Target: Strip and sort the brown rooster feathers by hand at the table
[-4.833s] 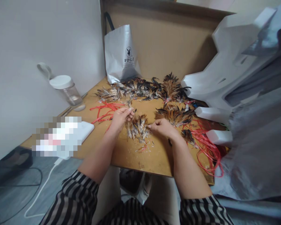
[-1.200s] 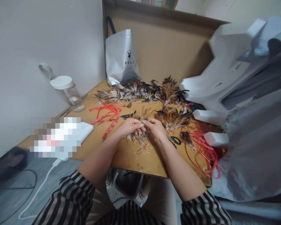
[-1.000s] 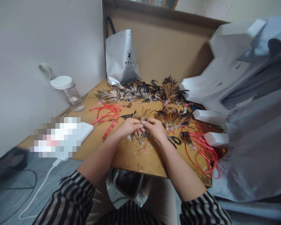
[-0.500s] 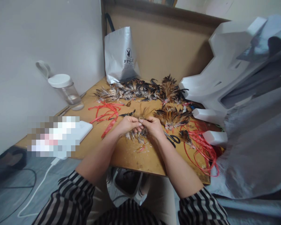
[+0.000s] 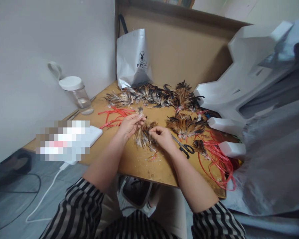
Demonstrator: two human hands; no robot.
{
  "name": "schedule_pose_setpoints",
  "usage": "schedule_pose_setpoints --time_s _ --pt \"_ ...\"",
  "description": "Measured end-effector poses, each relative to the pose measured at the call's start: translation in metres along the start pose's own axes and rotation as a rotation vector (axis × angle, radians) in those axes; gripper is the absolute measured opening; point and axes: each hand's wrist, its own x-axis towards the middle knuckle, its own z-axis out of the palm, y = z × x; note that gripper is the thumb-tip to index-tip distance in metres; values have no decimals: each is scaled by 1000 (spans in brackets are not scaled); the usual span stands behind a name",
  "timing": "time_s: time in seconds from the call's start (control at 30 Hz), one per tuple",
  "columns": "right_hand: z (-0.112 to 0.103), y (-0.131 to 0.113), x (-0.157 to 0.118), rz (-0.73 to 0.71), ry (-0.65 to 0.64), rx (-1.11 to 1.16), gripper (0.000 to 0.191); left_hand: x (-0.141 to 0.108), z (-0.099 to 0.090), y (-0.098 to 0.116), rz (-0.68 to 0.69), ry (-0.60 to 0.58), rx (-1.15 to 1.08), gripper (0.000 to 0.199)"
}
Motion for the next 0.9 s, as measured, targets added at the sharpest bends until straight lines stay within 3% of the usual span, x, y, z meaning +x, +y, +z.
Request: schedule_pose_setpoints --time_s 0.2,0.33,0.5,0.67,0.77,0.9 --pt "-1 0 -5 -23 -93 -104 16 -6 -18 2 1 -21 44 22" --pt "11 -7 -12 -86 -177 -194 13 -9 -28 2 -10 18 10 21" --pt "29 -26 -24 -159 -231 -435 13 -10 -28 -3 -47 -1 -27 19" --pt "33 -30 -28 -78 -218 -686 15 -12 -25 -3 -68 -59 -40 18" --pt "32 -23 -25 10 -233 -624 12 -13 -25 -3 -75 -70 -47 18" --pt "27 -10 -18 109 -235 -367 10 -13 -25 -3 -83 -75 -54 19"
